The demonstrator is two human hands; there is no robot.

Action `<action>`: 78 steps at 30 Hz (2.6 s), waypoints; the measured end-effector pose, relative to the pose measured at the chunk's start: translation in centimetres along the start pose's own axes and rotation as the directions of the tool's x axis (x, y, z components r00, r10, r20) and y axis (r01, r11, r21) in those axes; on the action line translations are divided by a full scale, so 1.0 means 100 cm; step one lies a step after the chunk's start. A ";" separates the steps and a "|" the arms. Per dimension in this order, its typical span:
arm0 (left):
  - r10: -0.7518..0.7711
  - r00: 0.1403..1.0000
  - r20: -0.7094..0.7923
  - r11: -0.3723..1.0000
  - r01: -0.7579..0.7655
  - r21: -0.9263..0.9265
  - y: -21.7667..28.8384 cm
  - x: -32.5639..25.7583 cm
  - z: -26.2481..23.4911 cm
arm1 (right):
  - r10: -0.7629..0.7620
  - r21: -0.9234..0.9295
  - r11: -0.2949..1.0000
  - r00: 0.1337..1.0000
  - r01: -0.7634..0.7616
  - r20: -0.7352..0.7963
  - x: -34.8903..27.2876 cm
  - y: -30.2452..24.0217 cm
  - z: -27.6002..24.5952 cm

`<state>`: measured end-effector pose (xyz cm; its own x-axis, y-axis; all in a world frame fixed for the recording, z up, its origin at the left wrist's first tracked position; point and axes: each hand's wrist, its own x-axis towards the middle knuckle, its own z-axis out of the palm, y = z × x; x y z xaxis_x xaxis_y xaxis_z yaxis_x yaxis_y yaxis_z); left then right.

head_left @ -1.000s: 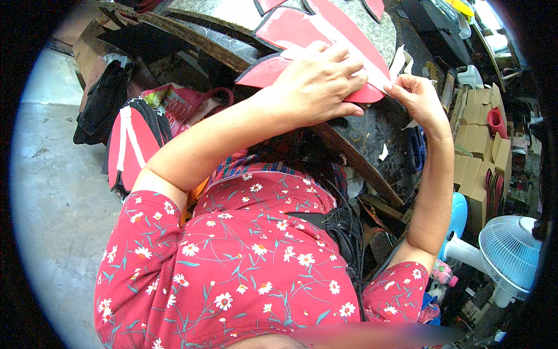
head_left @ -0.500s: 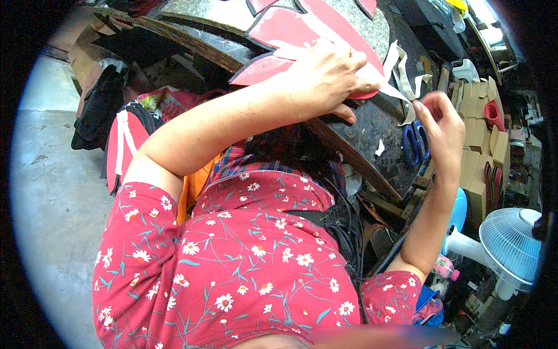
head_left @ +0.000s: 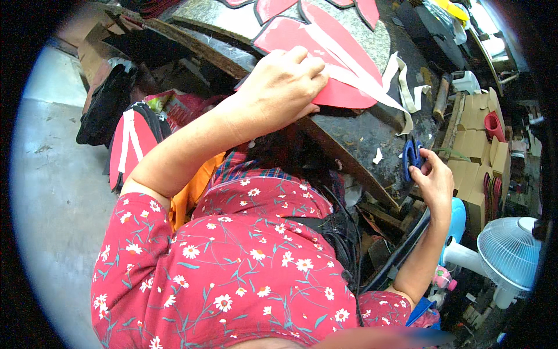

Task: The person uses scissors to trim white fabric strips and then adheres them to the edges of pink petal-shaped foam pieces. The person repeatedly picks up pieces, aligns the strips, and presses them into place on a cluttered work surface.

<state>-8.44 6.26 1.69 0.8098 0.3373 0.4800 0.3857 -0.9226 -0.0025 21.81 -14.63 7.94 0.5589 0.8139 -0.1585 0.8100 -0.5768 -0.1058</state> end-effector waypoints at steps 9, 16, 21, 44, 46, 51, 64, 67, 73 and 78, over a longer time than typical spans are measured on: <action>0.096 0.995 -0.008 0.984 -0.096 -0.152 0.009 0.036 0.013 | -0.080 0.808 0.588 0.990 -0.047 0.116 -0.031 0.055 -0.017; -0.020 0.991 0.132 0.969 0.052 -0.243 0.037 0.059 0.025 | -0.057 0.700 0.709 0.982 -0.085 0.177 -0.048 0.027 -0.022; -0.078 0.992 0.095 0.947 0.103 -0.305 0.043 0.063 0.024 | 0.029 0.233 0.970 0.987 -0.067 0.160 -0.033 -0.018 -0.019; -0.065 0.996 0.066 0.993 0.071 -0.097 0.054 0.035 0.011 | 0.016 0.152 0.988 0.988 0.008 -0.156 -0.021 -0.006 0.012; -0.028 0.996 0.084 0.985 0.042 -0.170 0.051 0.028 0.005 | -0.028 0.075 0.996 0.979 0.044 -0.203 -0.025 -0.009 0.014; 0.053 0.998 -0.029 0.961 -0.059 -0.271 0.036 0.040 -0.001 | -0.191 0.159 0.955 0.930 0.250 -0.314 -0.014 -0.022 0.011; 0.025 0.999 0.028 0.935 -0.013 -0.354 -0.046 -0.021 0.000 | -0.746 -0.121 0.637 0.571 0.761 -0.343 -0.011 -0.108 0.048; 0.061 0.998 0.003 0.947 -0.057 -0.315 -0.047 -0.032 0.010 | -0.793 -0.180 0.591 0.525 0.787 -0.309 0.009 -0.127 0.055; 0.031 0.975 -0.221 0.924 -0.113 -0.367 -0.040 -0.065 -0.024 | -0.816 -0.020 0.345 0.290 0.938 -0.500 0.010 -0.136 0.043; -0.085 0.932 -0.352 0.967 -0.008 -0.254 -0.045 -0.109 -0.065 | -0.831 -0.199 0.321 0.175 0.926 -0.528 0.020 -0.131 0.055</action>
<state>-21.91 5.54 2.16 0.5663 0.3272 0.7565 0.2544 -0.9424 0.2171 11.36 -5.81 3.59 -0.4820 0.6581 0.5784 0.8128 0.5824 0.0147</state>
